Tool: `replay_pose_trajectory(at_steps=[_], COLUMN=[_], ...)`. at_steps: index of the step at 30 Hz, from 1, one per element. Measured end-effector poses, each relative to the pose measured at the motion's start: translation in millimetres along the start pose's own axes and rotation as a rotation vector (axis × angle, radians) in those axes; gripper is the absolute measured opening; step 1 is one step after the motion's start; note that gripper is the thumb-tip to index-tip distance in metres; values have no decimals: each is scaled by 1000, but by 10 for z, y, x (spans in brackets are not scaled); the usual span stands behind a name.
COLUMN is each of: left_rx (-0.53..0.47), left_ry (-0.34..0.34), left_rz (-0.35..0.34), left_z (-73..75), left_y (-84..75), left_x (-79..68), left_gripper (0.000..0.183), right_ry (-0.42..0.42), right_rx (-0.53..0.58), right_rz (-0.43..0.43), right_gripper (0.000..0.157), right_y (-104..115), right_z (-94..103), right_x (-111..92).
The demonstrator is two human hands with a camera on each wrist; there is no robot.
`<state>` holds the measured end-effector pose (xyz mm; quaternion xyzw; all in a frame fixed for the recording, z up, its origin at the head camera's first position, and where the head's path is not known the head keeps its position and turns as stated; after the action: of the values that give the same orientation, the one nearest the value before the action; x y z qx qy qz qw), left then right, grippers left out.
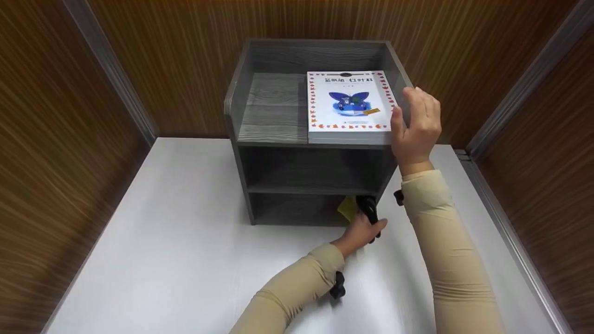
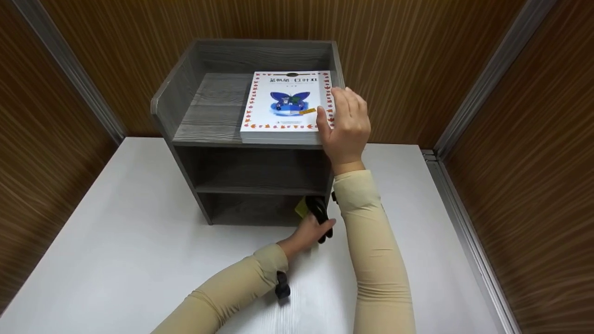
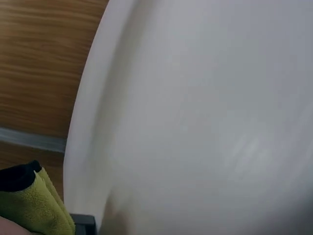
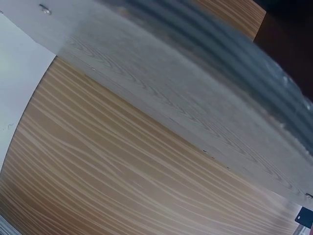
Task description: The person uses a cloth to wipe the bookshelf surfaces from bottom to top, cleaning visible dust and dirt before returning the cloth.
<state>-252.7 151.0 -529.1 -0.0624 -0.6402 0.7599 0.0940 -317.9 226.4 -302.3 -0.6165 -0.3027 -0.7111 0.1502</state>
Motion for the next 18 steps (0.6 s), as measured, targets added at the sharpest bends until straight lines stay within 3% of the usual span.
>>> replay_pose_trajectory(at_steps=[3,5,7,10,13,15,18], left_rx=[-36,-29,62,260,341,266,25], left_ry=[8,11,-7,-87,-149,-132,-88], left_rz=[104,131,96,-48,-124,-112,48], left_z=[28,65,97,114,132,163,268], left_y=[-26,-3,35,122,188,204,145], left_x=[129,160,152,63,-88,-179,-270], left_gripper=[40,32,24,19,19,16,11], right_ry=[-4,-1,1,-1,-8,-11,-13], right_rx=[11,14,13,10,3,-6,-11], right_rz=[-3,-4,-7,-7,-4,1,1], right_gripper=[46,47,47,44,43,45,46], right_y=[2,13,22,23,19,17,22], right_z=[-1,-10,-10,-1,10,9,-7], right_x=[9,-14,-31,-39,-30,-16,3])
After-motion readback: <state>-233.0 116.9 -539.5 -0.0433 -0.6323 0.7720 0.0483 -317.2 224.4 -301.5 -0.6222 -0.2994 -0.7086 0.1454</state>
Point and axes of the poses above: each hand's wrist, its own x-axis towards the middle knuckle, its own z-axis out of the back of the hand, y = z × x, the point moved 1 cm from there along x, towards the middle knuckle, and after that the axes turned 5 degrees about -y, right-handed, at the moved point
